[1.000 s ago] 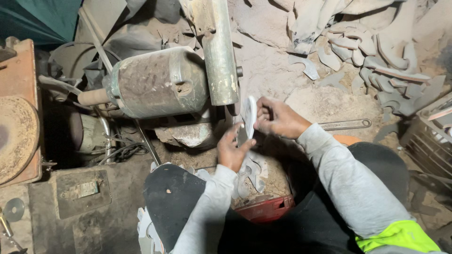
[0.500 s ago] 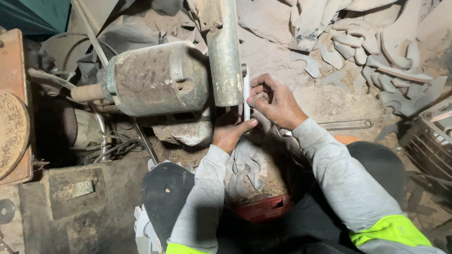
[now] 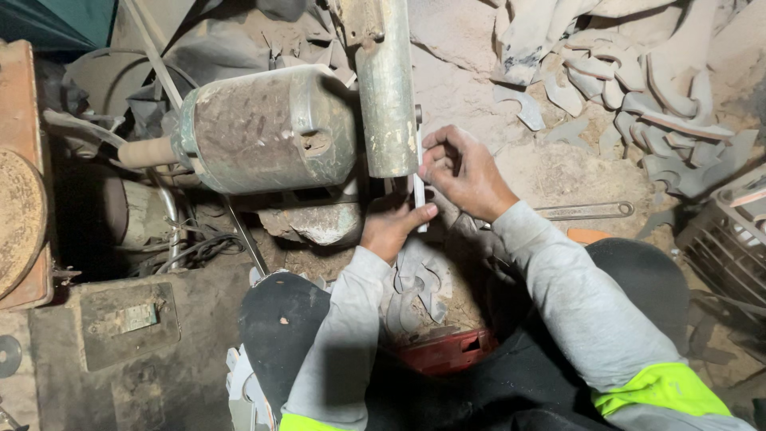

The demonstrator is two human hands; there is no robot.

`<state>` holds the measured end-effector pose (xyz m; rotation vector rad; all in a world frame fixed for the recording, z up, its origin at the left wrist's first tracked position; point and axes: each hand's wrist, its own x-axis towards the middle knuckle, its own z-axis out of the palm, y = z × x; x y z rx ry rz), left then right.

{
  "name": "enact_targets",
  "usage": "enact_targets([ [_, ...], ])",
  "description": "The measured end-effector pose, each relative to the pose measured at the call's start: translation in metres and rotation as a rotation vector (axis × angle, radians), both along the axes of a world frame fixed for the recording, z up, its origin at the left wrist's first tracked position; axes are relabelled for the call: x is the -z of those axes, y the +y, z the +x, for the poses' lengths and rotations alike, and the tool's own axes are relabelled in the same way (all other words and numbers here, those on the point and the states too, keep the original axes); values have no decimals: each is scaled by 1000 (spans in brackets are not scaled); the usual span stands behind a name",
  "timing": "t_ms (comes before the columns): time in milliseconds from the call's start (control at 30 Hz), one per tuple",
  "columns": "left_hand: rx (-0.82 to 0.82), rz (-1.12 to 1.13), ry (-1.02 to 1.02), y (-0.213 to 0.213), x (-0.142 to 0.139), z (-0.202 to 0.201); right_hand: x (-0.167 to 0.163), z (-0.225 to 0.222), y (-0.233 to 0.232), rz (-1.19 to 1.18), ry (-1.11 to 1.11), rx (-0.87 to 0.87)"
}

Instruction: The person uses a bench grinder to smooth the edges of several curved shoe sole pieces. They hold each piece against the rotating wheel, rotate it to grind different edges, and then place the finished pieces aside.

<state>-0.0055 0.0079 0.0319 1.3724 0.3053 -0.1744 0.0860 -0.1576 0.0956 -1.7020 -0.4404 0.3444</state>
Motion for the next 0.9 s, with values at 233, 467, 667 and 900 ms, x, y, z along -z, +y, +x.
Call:
enact_targets([
  [233, -12, 183, 10, -21, 2, -50, -2, -31, -19, -220, -69, -226],
  [467, -148, 1039, -413, -22, -21, -60, -20, -20, -45, -408, 105, -405],
  [667, -81, 593, -142, -22, -13, -41, -10, -24, -38, -100, 1, -253],
  [900, 38, -98, -96, -10, 24, -26, 11, -22, -2, -94, 10, -54],
])
